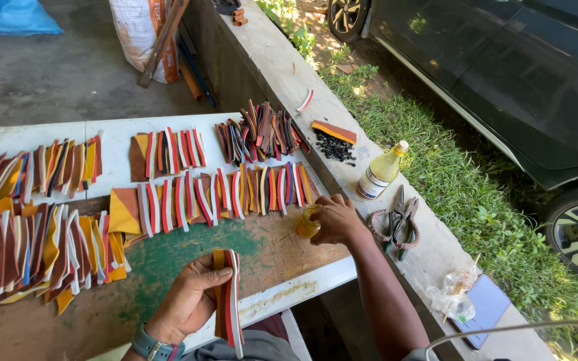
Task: The person repeatedly picks up small multicolored leather strips from a table, rubs them between the fingers of both hands, and places them back down. The person handles the strips one at a time and repeats the same rubbing motion throughout the clip.
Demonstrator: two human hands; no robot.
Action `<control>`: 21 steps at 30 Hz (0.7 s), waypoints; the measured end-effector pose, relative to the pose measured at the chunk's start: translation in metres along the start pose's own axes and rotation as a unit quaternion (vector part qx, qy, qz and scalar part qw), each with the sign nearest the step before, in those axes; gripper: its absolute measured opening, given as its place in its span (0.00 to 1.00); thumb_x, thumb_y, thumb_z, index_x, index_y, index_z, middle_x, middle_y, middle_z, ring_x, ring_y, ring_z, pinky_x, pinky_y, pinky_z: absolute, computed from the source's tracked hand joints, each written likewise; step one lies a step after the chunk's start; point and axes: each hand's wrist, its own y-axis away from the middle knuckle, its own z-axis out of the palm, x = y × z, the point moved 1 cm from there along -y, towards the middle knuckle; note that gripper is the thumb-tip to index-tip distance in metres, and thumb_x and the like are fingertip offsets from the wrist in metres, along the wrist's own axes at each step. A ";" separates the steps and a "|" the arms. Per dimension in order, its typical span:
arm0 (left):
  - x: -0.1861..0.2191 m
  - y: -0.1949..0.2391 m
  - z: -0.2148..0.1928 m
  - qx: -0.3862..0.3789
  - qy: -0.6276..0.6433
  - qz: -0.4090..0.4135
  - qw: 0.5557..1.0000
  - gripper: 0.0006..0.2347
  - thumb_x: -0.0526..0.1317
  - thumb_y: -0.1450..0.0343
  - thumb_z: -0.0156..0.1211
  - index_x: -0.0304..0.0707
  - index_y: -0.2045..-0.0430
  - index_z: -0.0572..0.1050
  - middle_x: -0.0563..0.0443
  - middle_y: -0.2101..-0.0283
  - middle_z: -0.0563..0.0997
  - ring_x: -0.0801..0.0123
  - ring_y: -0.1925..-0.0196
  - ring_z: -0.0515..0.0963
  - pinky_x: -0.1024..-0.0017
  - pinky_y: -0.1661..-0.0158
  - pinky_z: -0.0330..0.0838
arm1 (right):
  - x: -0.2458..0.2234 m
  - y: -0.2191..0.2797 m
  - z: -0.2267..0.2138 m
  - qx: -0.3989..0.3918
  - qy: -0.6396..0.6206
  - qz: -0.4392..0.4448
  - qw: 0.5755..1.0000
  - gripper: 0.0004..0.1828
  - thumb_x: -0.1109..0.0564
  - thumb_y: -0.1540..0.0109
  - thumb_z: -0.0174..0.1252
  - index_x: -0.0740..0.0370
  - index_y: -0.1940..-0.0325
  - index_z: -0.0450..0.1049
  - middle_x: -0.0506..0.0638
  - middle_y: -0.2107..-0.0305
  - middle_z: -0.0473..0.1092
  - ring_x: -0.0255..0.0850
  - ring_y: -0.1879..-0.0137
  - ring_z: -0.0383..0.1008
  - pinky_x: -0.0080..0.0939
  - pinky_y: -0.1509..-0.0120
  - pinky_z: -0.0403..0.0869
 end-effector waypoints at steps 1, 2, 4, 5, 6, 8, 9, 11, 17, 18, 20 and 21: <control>0.001 -0.001 0.000 -0.001 -0.005 -0.003 1.000 0.09 0.31 0.32 0.62 0.31 0.60 0.80 0.49 0.67 0.84 0.69 0.67 0.82 0.71 0.63 0.78 | 0.005 0.005 -0.002 0.016 -0.020 -0.004 1.000 0.32 0.44 0.53 0.74 0.40 0.45 0.80 0.45 0.34 0.60 0.49 0.29 0.54 0.55 0.26 0.54; 0.001 0.000 -0.001 0.002 -0.007 -0.008 1.000 0.09 0.31 0.33 0.62 0.31 0.60 0.80 0.48 0.68 0.84 0.69 0.67 0.82 0.71 0.64 0.78 | 0.008 0.011 -0.002 0.029 -0.040 -0.009 0.999 0.30 0.44 0.53 0.74 0.39 0.46 0.80 0.45 0.33 0.59 0.49 0.28 0.53 0.58 0.25 0.51; 0.001 -0.002 -0.002 -0.012 -0.001 0.002 1.000 0.08 0.31 0.32 0.61 0.32 0.60 0.79 0.49 0.67 0.84 0.69 0.67 0.82 0.72 0.63 0.77 | 0.017 0.029 0.000 0.122 -0.069 -0.024 0.990 0.31 0.46 0.55 0.74 0.40 0.46 0.80 0.46 0.34 0.60 0.51 0.28 0.54 0.57 0.27 0.54; 0.000 -0.003 -0.002 -0.019 0.002 0.007 1.000 0.08 0.31 0.32 0.61 0.32 0.60 0.79 0.49 0.66 0.84 0.70 0.67 0.82 0.72 0.63 0.77 | 0.020 0.037 0.002 0.168 -0.084 -0.030 0.982 0.32 0.47 0.56 0.74 0.41 0.47 0.80 0.47 0.35 0.61 0.52 0.28 0.54 0.57 0.28 0.56; 0.000 -0.006 -0.001 -0.017 0.003 0.004 1.000 0.08 0.31 0.31 0.61 0.32 0.60 0.79 0.49 0.67 0.84 0.70 0.67 0.82 0.72 0.63 0.77 | 0.022 0.046 0.003 0.164 -0.086 -0.022 0.983 0.32 0.47 0.56 0.74 0.41 0.46 0.80 0.47 0.35 0.61 0.52 0.28 0.54 0.57 0.28 0.55; -0.001 -0.008 0.003 -0.012 0.002 -0.002 1.000 0.07 0.32 0.31 0.61 0.32 0.61 0.79 0.49 0.68 0.83 0.69 0.68 0.81 0.72 0.65 0.77 | 0.022 0.060 0.005 0.158 -0.089 -0.007 0.983 0.32 0.47 0.56 0.75 0.40 0.46 0.81 0.47 0.34 0.60 0.52 0.28 0.54 0.59 0.28 0.54; -0.002 -0.010 0.007 -0.024 0.010 -0.007 1.000 0.07 0.32 0.31 0.61 0.32 0.61 0.79 0.49 0.68 0.83 0.70 0.69 0.81 0.72 0.65 0.77 | 0.023 0.073 0.004 0.175 -0.111 -0.020 0.978 0.29 0.48 0.55 0.74 0.42 0.48 0.81 0.47 0.34 0.61 0.52 0.27 0.54 0.59 0.28 0.55; 0.001 -0.012 0.012 -0.040 0.023 -0.002 0.999 0.07 0.32 0.32 0.61 0.31 0.62 0.78 0.49 0.69 0.82 0.70 0.70 0.81 0.73 0.67 0.77 | 0.017 0.090 -0.002 0.212 -0.152 -0.063 0.963 0.24 0.48 0.52 0.72 0.47 0.52 0.82 0.49 0.34 0.63 0.53 0.27 0.54 0.60 0.28 0.55; -0.001 -0.005 0.025 -0.100 0.020 0.007 0.995 0.06 0.32 0.29 0.61 0.30 0.60 0.78 0.49 0.68 0.82 0.73 0.71 0.82 0.76 0.69 0.77 | -0.042 0.127 0.013 0.207 -0.566 -0.379 0.702 0.32 0.52 0.48 0.66 0.63 0.40 0.76 0.62 0.29 0.56 0.55 0.19 0.51 0.60 0.16 0.46; 0.000 -0.003 0.027 -0.110 0.020 0.007 0.994 0.06 0.31 0.29 0.61 0.30 0.60 0.78 0.49 0.68 0.83 0.73 0.70 0.82 0.76 0.69 0.77 | -0.052 0.127 0.015 0.194 -0.578 -0.387 0.692 0.32 0.52 0.47 0.66 0.62 0.39 0.76 0.62 0.28 0.55 0.56 0.17 0.49 0.61 0.15 0.47; 0.001 0.001 0.032 -0.132 0.023 0.012 0.991 0.06 0.31 0.28 0.61 0.29 0.59 0.78 0.49 0.67 0.83 0.73 0.70 0.82 0.76 0.70 0.77 | -0.070 0.126 0.016 0.166 -0.596 -0.405 0.673 0.33 0.52 0.46 0.67 0.61 0.37 0.76 0.62 0.26 0.51 0.58 0.15 0.45 0.62 0.14 0.49; 0.002 0.002 0.034 -0.117 0.018 0.010 0.993 0.07 0.30 0.29 0.61 0.29 0.59 0.78 0.49 0.66 0.83 0.73 0.69 0.83 0.76 0.68 0.78 | -0.076 0.124 0.013 0.175 -0.573 -0.393 0.698 0.34 0.51 0.47 0.67 0.61 0.36 0.75 0.62 0.25 0.51 0.58 0.15 0.46 0.63 0.15 0.49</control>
